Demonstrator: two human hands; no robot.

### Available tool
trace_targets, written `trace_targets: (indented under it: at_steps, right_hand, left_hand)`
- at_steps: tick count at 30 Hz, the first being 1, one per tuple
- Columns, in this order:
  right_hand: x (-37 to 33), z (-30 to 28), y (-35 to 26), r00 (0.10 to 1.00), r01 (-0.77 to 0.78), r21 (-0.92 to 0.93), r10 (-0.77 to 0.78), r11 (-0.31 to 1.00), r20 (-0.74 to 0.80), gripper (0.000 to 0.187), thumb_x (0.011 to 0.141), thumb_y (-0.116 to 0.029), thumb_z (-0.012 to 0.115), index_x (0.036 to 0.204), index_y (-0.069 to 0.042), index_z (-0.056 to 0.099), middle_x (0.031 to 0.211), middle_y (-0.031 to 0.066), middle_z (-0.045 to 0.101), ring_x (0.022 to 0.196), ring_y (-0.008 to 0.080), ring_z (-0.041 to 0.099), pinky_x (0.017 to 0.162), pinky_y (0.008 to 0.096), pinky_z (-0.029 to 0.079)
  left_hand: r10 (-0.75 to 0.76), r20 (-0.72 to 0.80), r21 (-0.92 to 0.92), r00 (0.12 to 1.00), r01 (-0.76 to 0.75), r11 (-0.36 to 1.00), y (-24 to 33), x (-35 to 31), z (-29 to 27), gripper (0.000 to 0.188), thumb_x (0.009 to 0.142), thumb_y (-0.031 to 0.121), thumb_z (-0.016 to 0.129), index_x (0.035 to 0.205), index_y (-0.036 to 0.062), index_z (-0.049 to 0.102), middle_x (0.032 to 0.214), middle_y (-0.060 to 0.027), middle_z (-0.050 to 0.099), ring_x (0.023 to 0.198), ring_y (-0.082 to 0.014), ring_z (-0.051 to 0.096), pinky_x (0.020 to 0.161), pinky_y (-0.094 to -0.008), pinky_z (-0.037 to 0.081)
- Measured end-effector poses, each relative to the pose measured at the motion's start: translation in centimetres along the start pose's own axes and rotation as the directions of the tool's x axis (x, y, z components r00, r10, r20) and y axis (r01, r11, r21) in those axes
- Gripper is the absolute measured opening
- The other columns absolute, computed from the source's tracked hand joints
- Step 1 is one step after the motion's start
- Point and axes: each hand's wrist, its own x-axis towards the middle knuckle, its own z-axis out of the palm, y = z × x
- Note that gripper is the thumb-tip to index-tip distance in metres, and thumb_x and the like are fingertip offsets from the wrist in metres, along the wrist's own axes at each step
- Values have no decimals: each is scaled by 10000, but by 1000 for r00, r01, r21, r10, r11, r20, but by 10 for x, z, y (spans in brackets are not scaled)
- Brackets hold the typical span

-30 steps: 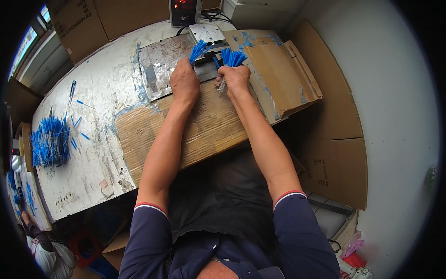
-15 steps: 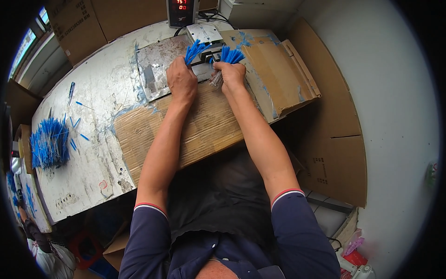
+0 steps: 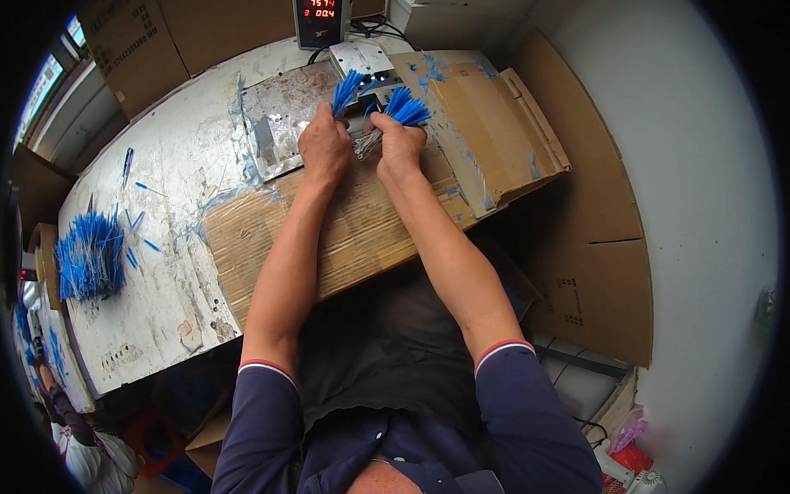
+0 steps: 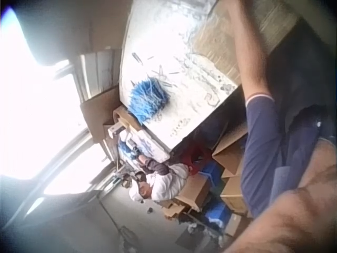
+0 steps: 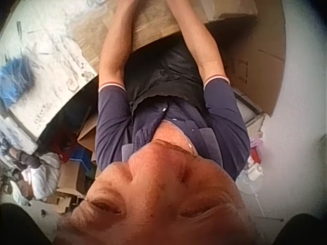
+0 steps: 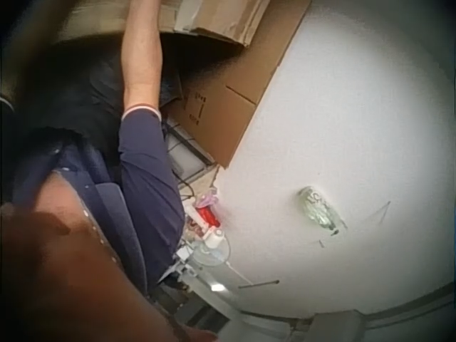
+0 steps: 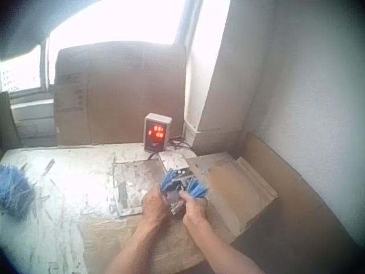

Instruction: Bundling blue plastic parts and attaching metal fasteners using a benchtop press in a medical/hygiene product factory.

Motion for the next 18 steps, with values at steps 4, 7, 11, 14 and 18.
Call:
trace_targets:
  at_steps: [4, 7, 11, 14, 18]
  right_hand:
    - [-3, 5, 2, 1000, -10, -14, 10, 1000, -25, 101, 748, 19, 763, 773, -12, 670, 737, 93, 686, 633, 201, 664, 578, 330, 544]
    - [-11, 10, 1, 999, -32, 17, 32, 999, -2, 106, 741, 46, 741, 769, -14, 659, 744, 85, 683, 638, 192, 662, 585, 327, 540]
    - [-12, 4, 1, 993, -72, -23, 73, 997, 92, 121, 736, 79, 714, 797, -5, 653, 755, 92, 683, 639, 190, 664, 588, 321, 541]
    - [-13, -5, 4, 992, -13, -35, 17, 999, 127, 92, 775, 18, 748, 841, -4, 686, 773, 93, 694, 662, 217, 674, 645, 364, 565]
    - [-15, -16, 2, 969, -160, 72, 143, 984, 202, 96, 795, 3, 743, 872, 0, 684, 778, 99, 693, 669, 236, 678, 646, 376, 573]
  left_hand:
    - [-23, 137, -11, 990, 25, 1000, -10, 10, -3, 181, 982, 221, 569, 1023, 58, 637, 871, -133, 747, 841, -366, 714, 751, -456, 528]
    - [-28, 205, -144, 978, 58, 988, -17, 14, -6, 239, 997, 283, 583, 1004, 58, 662, 869, -114, 750, 829, -342, 717, 746, -431, 527]
    - [1, 297, -132, 955, 41, 990, -9, 17, -12, 270, 993, 310, 612, 992, 49, 683, 840, -115, 735, 760, -294, 701, 719, -400, 511]
    - [-20, 373, -218, 928, 109, 970, 2, 18, -18, 260, 992, 298, 617, 989, 44, 676, 836, -115, 728, 746, -274, 690, 710, -394, 505]
    - [-46, 364, -238, 930, 140, 961, -10, 15, -10, 309, 935, 348, 581, 1005, 60, 671, 910, -201, 722, 877, -400, 695, 781, -477, 519]
